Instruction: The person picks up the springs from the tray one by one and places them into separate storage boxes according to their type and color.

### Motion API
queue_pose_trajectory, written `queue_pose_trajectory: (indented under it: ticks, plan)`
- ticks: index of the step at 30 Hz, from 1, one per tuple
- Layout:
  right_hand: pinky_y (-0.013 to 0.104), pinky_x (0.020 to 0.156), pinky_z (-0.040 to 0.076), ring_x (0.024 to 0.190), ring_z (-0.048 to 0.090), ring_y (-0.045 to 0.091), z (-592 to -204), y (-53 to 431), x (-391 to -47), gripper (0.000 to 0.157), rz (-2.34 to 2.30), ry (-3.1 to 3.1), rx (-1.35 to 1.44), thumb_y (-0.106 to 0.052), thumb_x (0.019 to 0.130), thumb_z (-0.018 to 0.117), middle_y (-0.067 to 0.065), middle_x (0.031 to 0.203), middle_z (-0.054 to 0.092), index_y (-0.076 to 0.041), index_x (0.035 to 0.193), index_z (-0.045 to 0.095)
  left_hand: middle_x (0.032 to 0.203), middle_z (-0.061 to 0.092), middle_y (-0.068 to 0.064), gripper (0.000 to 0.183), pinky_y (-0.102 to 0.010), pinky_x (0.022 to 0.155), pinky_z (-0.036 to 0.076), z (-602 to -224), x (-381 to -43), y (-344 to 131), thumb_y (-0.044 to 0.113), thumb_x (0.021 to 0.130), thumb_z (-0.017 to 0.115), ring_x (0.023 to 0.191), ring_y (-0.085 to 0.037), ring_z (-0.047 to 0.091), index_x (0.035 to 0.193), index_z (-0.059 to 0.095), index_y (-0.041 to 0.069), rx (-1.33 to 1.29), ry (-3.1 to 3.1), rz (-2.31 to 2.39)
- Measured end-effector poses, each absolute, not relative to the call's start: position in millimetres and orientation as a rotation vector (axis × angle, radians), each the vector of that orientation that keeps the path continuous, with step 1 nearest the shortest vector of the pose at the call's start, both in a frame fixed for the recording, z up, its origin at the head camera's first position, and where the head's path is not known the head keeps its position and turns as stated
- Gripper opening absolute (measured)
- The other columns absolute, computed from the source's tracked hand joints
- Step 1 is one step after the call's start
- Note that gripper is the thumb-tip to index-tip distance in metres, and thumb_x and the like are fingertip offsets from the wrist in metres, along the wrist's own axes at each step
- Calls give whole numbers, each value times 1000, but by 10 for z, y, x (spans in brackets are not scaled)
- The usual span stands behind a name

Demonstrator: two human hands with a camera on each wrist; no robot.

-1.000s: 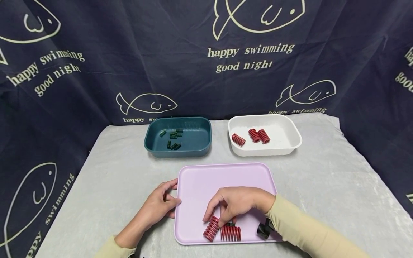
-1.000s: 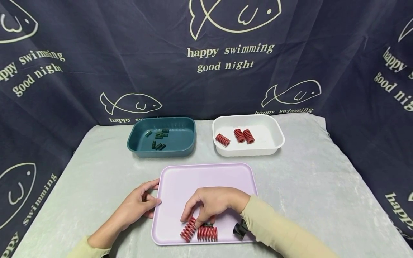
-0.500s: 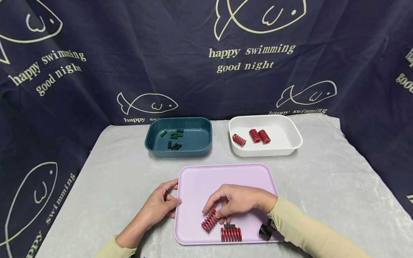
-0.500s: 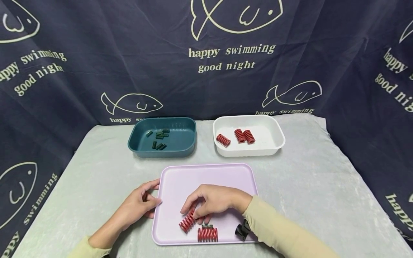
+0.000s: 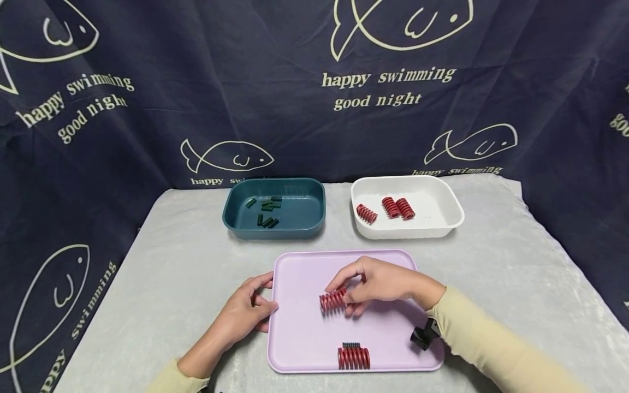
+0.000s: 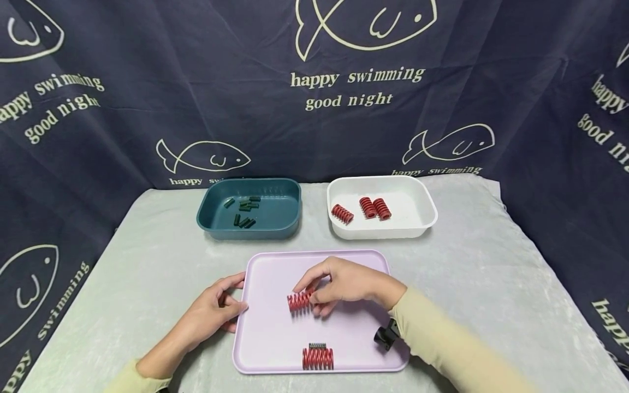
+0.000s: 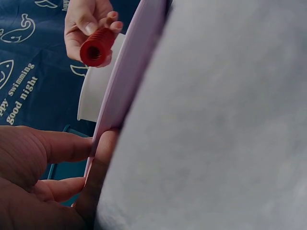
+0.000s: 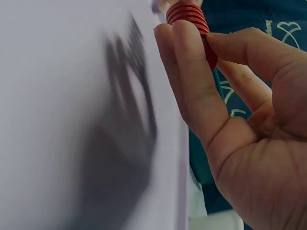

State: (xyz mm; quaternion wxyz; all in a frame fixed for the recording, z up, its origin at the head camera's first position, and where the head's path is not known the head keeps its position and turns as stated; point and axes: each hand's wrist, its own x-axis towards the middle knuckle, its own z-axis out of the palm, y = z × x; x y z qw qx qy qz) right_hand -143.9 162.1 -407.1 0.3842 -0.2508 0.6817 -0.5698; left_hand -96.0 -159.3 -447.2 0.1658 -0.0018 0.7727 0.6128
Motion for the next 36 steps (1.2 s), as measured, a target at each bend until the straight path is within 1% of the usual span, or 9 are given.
queue_pose_trajectory:
  ticks: [3,5,10,13,20,23,28,33,36]
  plan:
    - [50,78,62,89,74,40,-4004,1734,-1507,38,-1455,1772,-619,9,92,59,26,110,70,1,127,70,136,50,-15,65,-42,53,61,-4469,-960,-1597,-7,90,72,78,-24,66,150,50,3,-5,2207,1738]
    - [51,79,62,90,74,39,-3954,1817,-1557,37,-1460,1792,-610,7,93,61,30,111,69,1,129,69,136,50,-14,65,-41,53,61,-4465,-959,-1597,-7,90,73,76,-24,66,150,50,3,-8,2213,1731]
    - [56,85,59,95,73,38,-3826,2041,-1686,36,-1495,1810,-559,4,97,61,39,114,63,3,133,65,136,50,-13,65,-41,52,61,-4453,-954,-1591,-7,90,73,74,-23,65,150,51,4,-22,2234,1713]
    - [60,87,56,96,73,37,-3765,2182,-1777,37,-1525,1814,-521,4,99,61,41,118,61,4,136,62,136,51,-13,64,-40,52,61,-4458,-958,-1590,-7,90,72,73,-23,65,150,51,4,-22,2246,1703]
    - [58,90,55,98,73,35,-3636,2459,-2029,38,-1546,1900,-444,2,100,62,25,124,64,6,137,60,135,51,-13,64,-40,54,61,-4482,-979,-1588,-7,90,72,71,-23,65,149,52,6,-21,2247,1688]
    - [56,93,54,99,73,34,-3582,2558,-2140,39,-1575,1906,-407,3,100,61,24,123,63,8,139,58,135,51,-13,64,-40,54,61,-4482,-979,-1588,-7,90,72,70,-23,65,149,52,5,-12,2246,1689]
    - [53,94,55,97,74,31,-3512,2671,-2305,37,-1627,1933,-316,5,99,61,19,120,59,9,136,58,135,51,-13,63,-39,54,61,-4481,-983,-1591,-6,90,72,69,-23,65,149,52,6,-10,2246,1688]
    - [48,91,58,96,74,30,-3534,2765,-2459,36,-1627,1968,-298,6,99,61,17,113,65,10,135,58,134,51,-14,63,-39,54,61,-4474,-970,-1596,-6,91,72,66,-22,64,149,52,5,-2,2248,1689]
    - [44,88,60,95,74,30,-3580,2815,-2548,37,-1615,1980,-268,7,99,60,17,113,68,12,136,57,134,51,-13,63,-39,54,61,-4473,-969,-1595,-6,91,72,66,-22,64,149,52,5,-5,2245,1693]
